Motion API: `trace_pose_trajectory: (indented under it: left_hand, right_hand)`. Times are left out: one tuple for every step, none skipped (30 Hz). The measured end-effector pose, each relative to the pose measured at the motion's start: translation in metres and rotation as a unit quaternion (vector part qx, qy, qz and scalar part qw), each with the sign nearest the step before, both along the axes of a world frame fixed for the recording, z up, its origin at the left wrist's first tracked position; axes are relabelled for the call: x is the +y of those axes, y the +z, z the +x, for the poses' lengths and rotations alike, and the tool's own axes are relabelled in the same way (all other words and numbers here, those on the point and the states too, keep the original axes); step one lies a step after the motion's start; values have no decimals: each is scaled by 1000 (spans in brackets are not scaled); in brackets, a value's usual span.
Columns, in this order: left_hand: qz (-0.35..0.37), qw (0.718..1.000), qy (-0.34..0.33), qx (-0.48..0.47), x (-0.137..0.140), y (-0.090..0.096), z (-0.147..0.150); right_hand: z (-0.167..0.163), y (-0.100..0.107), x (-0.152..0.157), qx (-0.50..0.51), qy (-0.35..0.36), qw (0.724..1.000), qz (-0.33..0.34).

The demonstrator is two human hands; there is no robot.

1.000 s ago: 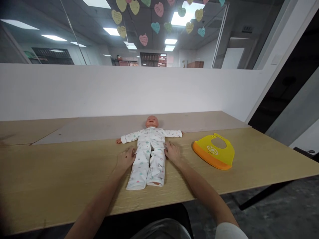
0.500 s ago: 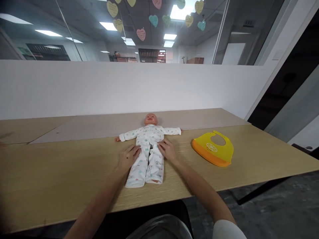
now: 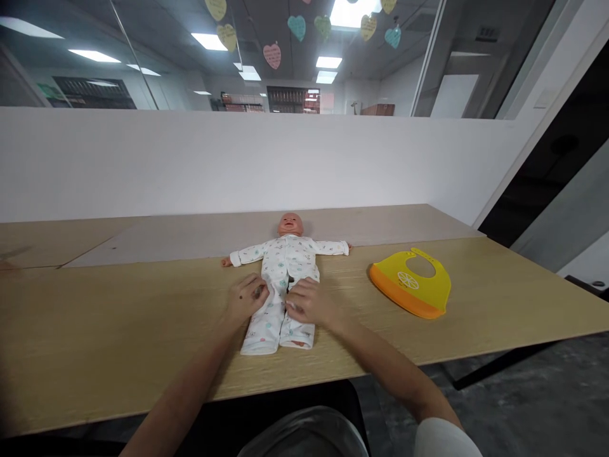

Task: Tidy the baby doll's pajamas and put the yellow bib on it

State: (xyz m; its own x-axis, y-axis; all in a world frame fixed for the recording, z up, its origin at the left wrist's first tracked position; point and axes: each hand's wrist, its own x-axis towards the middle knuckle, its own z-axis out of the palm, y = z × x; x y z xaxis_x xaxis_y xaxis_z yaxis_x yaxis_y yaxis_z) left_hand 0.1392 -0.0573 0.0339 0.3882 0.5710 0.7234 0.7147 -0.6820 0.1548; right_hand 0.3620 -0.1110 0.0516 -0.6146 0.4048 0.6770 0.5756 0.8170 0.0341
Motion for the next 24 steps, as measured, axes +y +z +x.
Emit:
trace_pose_trajectory:
  left_hand:
    - [-7,1000,7,-7,0,1,-1]
    - [-15,1000,11,-14,0,2,-2]
    - [-23,999,14,-23,-1,3,-3]
    - [-30,999,15,-33,0,3,-4]
    - [-36,998,16,-41,0,3,-5]
    - [-42,998,15,-49,0,3,-6]
    - [-47,997,15,-56,1,3,-7]
    - [-52,997,14,-62,1,2,-7]
    - [-57,996,14,-68,2,2,-7]
    - [-63,995,13,-74,2,1,-6]
    - [-68,994,12,-80,2,1,-5]
    - [-74,993,10,-86,2,1,-4]
    - [-80,993,6,-90,1,2,-3]
    - [-86,992,1,-93,0,3,-2]
    - [-90,991,-4,-97,-1,4,-1]
    - [-93,990,-9,-102,-2,4,0]
    - [-94,989,-12,-109,-2,5,0]
    - [-94,989,-14,-116,-2,5,0]
    - [-95,988,-14,-122,-2,5,0]
    - [-96,987,-14,-127,-1,5,0]
    - [-99,986,-12,-131,1,5,-1]
    - [-103,985,-8,-136,2,5,-2]
    - [-103,984,-1,-145,3,5,-3]
    - [-100,982,9,-158,1,7,-4]
  right_hand:
    - [-7,2,-7,-33,25,999,-15]
    - [-14,4,-14,-66,49,996,-38]
    - [-20,5,-20,-103,68,990,-65]
    - [-24,6,-25,-138,80,983,-93]
    - [-26,7,-29,-169,86,975,-121]
    - [-26,8,-33,-193,83,967,-145]
    - [-24,10,-36,-209,75,961,-164]
    - [-21,13,-39,-216,63,958,-177]
    - [-17,16,-42,-219,52,957,-185]
    - [-11,19,-45,-222,39,956,-187]
    - [-6,22,-47,-229,22,955,-187]
    - [-2,25,-50,-240,5,953,-187]
    - [2,28,-52,-254,-11,949,-188]
    - [5,30,-55,-267,-26,945,-189]
    - [5,32,-57,-277,-36,942,-188]
    - [4,32,-60,-282,-40,940,-186]
    - [0,31,-63,-282,-37,941,-184]
    - [-6,29,-67,-279,-29,942,-183]
    - [-14,26,-73,-276,-16,943,-185]
    - [-23,22,-79,-270,3,944,-191]
    - [-32,17,-87,-263,26,944,-199]
    - [-42,11,-95,-251,51,945,-203]
    - [-51,4,-103,-228,62,951,-198]
    - [-59,-4,-111,-204,52,959,-189]
